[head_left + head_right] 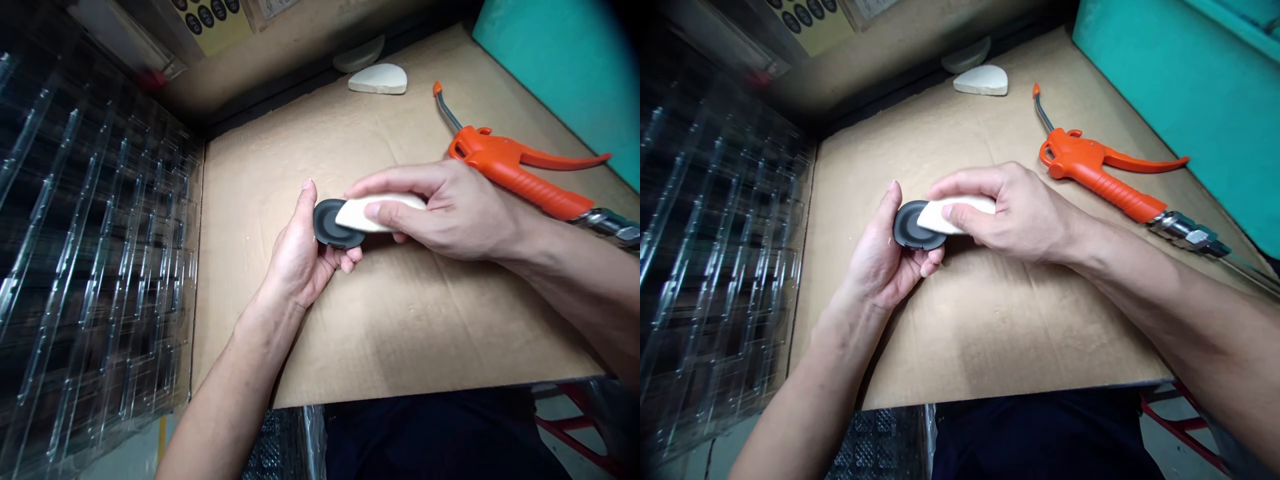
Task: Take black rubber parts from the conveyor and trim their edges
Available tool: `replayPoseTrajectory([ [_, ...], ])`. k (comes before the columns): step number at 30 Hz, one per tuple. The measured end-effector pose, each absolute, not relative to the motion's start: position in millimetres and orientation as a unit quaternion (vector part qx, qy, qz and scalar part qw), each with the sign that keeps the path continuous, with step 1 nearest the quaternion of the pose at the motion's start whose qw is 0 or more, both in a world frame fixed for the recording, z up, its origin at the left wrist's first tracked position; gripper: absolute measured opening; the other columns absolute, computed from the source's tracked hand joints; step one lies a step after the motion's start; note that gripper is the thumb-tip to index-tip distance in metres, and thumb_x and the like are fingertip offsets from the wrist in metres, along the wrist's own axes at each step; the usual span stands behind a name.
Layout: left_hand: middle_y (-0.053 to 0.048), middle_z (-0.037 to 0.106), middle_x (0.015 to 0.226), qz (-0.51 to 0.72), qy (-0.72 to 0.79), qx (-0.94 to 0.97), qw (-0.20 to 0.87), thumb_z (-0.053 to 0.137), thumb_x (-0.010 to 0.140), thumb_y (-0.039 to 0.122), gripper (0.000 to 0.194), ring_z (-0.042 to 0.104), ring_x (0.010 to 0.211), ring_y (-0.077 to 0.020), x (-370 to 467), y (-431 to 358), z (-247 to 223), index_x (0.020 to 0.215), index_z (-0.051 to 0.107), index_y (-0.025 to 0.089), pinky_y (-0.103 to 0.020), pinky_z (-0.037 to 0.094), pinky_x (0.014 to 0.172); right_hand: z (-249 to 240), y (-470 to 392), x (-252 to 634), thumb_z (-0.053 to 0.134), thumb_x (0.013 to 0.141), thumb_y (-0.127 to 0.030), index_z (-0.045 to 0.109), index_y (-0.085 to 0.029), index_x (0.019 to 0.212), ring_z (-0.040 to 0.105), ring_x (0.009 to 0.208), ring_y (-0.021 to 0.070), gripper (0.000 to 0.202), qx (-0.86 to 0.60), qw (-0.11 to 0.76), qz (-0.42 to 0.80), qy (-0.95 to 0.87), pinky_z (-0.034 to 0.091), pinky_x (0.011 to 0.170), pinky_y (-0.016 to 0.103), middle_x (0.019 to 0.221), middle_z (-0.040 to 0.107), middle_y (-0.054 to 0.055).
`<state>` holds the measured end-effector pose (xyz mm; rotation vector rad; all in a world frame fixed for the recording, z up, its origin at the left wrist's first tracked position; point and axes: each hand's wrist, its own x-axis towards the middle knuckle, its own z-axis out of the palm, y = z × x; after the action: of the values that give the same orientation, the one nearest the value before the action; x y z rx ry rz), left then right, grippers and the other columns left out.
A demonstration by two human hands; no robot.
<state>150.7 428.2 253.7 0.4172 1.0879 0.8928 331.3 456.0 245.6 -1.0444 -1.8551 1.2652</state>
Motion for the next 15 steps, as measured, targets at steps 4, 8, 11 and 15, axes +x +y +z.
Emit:
replayPoseTrajectory([
  [4,-0.004,0.062,0.055,0.408,0.493,0.198,0.743,0.031,0.102,0.059,0.06,0.059,0.039,-0.0125,149.7,428.6,253.4,0.085,0.064,0.012,-0.019,0.042,0.034,244.2,456.0,332.4,0.063,0.092,-0.037,0.075,-0.022,0.116,0.056,0.059,0.0121,0.031,-0.378,0.326,0.458,-0.736,0.042,0.052,0.024,0.084,0.07,0.001],
  [8,-0.004,0.062,0.056,0.397,0.477,0.202,0.758,0.026,0.103,0.058,0.063,0.059,0.038,-0.013,147.8,429.0,253.5,0.082,0.063,0.012,-0.02,0.042,0.033,244.7,455.0,332.6,0.062,0.093,-0.035,0.074,-0.02,0.118,0.055,0.055,0.0107,0.031,-0.37,0.332,0.463,-0.734,0.043,0.05,0.024,0.084,0.07,0.0],
  [11,-0.005,0.063,0.059,0.398,0.468,0.205,0.762,0.028,0.102,0.059,0.063,0.06,0.039,-0.0137,146.6,428.6,252.7,0.085,0.065,0.011,-0.02,0.043,0.033,245.5,454.0,332.2,0.062,0.094,-0.037,0.073,-0.022,0.119,0.059,0.06,0.0127,0.031,-0.348,0.283,0.52,-0.727,0.046,0.053,0.025,0.082,0.071,-0.001],
  [15,-0.004,0.061,0.056,0.401,0.475,0.208,0.755,0.03,0.101,0.061,0.063,0.06,0.039,-0.0145,146.5,427.7,252.0,0.082,0.064,0.011,-0.021,0.044,0.034,245.0,454.8,333.0,0.063,0.094,-0.035,0.073,-0.021,0.117,0.065,0.08,0.0154,0.029,-0.379,0.349,0.437,-0.737,0.051,0.069,0.026,0.099,0.072,0.001],
])
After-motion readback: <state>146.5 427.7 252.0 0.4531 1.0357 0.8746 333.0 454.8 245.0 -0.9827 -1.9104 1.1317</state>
